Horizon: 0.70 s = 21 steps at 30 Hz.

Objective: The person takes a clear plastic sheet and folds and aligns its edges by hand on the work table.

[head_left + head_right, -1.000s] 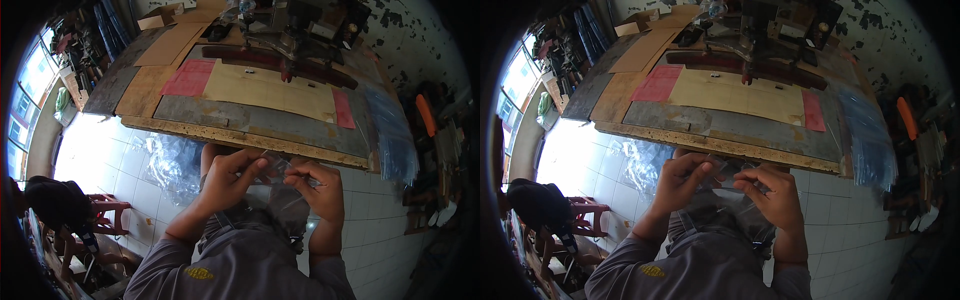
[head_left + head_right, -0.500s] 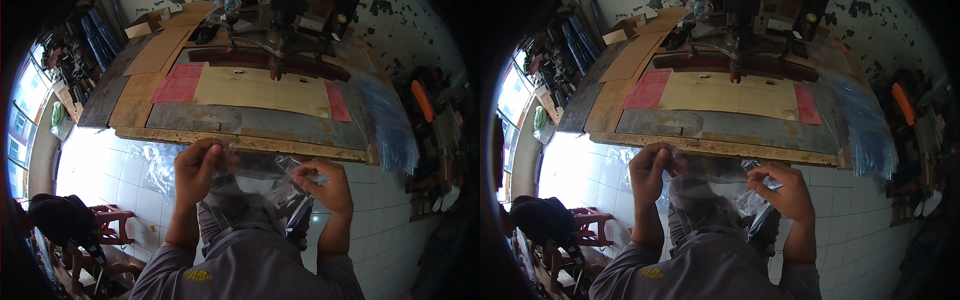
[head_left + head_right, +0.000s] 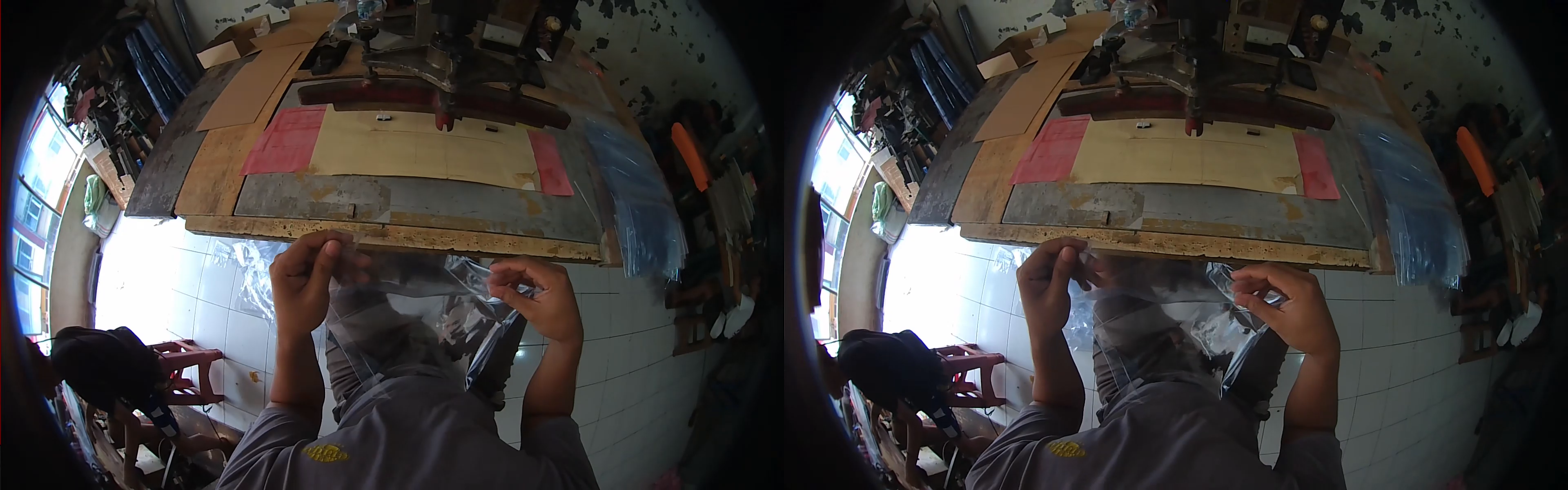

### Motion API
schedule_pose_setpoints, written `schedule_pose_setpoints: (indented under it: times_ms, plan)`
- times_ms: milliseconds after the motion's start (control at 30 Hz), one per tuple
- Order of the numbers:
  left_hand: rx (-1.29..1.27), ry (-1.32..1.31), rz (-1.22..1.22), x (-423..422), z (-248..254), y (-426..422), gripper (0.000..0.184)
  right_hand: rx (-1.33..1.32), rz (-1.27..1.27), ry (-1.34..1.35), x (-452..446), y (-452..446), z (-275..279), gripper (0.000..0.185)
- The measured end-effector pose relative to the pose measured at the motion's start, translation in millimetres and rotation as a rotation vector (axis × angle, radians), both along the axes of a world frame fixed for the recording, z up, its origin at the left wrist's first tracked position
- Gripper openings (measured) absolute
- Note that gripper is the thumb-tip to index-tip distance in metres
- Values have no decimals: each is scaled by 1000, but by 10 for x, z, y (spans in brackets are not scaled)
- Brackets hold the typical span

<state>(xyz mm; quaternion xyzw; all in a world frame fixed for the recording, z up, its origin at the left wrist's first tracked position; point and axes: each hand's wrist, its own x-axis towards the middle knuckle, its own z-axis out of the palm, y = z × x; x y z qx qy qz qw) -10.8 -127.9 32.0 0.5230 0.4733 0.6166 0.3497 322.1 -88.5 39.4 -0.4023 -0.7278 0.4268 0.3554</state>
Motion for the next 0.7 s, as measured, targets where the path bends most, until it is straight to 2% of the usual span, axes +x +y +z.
schedule_pose_setpoints:
  times_ms: [133,233,633,700]
  plan:
    - [-5,4,42,-99,-45,16,25,0,-34,-105,98,0,10,22]
    - [-1,-6,66,-130,-84,39,26,89,-37,-70,129,-4,-64,23]
    - [-5,45,135,-281,-232,73,29,20,-57,113,172,-30,-220,23]
    - [-6,39,137,-296,-252,72,29,49,-62,43,172,-22,-178,23]
